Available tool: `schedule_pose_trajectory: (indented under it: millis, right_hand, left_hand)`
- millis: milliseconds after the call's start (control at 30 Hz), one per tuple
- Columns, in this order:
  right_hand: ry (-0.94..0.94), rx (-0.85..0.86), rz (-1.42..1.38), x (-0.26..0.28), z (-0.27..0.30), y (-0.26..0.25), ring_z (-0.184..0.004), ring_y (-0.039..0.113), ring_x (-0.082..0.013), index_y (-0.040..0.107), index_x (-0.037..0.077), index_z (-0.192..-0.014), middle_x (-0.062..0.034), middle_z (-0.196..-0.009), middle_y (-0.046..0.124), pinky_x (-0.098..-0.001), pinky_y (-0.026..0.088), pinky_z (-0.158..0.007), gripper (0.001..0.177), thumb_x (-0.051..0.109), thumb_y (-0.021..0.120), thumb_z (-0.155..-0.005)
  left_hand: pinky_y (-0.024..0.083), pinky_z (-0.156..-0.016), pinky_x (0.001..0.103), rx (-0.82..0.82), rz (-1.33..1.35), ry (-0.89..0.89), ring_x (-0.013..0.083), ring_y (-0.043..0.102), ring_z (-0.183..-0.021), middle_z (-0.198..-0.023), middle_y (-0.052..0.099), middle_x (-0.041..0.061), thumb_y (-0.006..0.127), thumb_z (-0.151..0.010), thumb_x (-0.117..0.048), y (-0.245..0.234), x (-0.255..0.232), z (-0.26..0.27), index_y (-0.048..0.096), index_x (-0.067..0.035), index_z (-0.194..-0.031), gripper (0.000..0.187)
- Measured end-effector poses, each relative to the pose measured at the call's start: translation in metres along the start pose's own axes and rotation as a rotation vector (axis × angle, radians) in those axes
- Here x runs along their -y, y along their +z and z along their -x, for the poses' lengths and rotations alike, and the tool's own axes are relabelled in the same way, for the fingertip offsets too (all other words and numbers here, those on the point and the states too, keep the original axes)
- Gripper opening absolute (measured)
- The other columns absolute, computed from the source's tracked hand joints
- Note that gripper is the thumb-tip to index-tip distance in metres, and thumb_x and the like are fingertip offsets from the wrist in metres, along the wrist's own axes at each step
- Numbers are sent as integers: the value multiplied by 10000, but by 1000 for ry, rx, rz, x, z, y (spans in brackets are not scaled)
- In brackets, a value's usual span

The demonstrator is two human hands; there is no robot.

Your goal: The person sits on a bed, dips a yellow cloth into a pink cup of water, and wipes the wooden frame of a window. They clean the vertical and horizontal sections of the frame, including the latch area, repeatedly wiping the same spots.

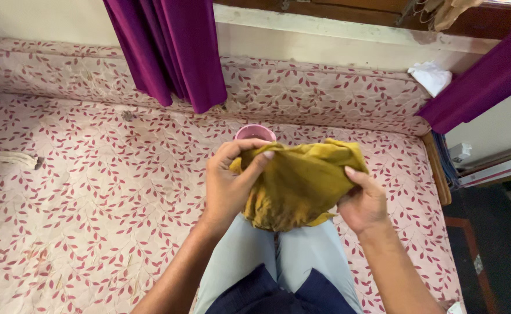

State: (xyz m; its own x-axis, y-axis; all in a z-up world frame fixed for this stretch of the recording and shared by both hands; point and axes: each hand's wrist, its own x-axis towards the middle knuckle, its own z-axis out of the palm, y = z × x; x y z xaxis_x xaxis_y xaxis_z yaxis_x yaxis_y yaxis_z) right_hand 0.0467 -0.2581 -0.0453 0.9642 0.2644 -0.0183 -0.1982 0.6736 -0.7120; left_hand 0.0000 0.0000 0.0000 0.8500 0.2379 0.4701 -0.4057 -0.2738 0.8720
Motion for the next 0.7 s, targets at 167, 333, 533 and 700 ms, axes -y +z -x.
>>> schedule_pose_trajectory:
  millis: [167, 333, 533, 700]
  right_hand:
    - [-126, 59, -43, 9, -2, -8, -1349, 533, -246, 424, 41, -1550, -105, -1397, 600, -439, 355, -1224, 778, 142, 708, -832]
    - [17, 275, -82, 5, 0, -3, -1315, 569, -258, 439, -21, -1520, -142, -1401, 635, -408, 392, -1165, 799, 197, 767, -825]
    - [348, 149, 626, -15, -4, -13, -1159, 656, -167, 566, 66, -1436, -67, -1296, 703, -356, 490, -1046, 747, 222, 827, -754]
    - [308, 141, 921, -23, -8, -15, -976, 664, -160, 699, 60, -1331, -84, -1149, 753, -339, 524, -911, 574, 227, 835, -800]
  left_hand:
    - [511, -931, 285, -115, -17, 107, 135, 630, -1031, -1057, 692, 47, 757, -970, -126, 0, 3, -5, 703, -39, -1063, 138]
    - [505, -864, 240, 20, 668, -193, 77, 603, -956, -1038, 667, 31, 608, -1038, -141, 2, 13, -10, 563, -63, -1158, 150]
    - [465, -892, 246, 109, 905, -334, 92, 562, -981, -1051, 615, 21, 503, -961, -70, -9, 13, -8, 523, -87, -1080, 122]
    - [420, -980, 279, 56, 959, -241, 135, 520, -1047, -1032, 554, 23, 502, -921, -37, -12, 20, -11, 495, -90, -1042, 132]
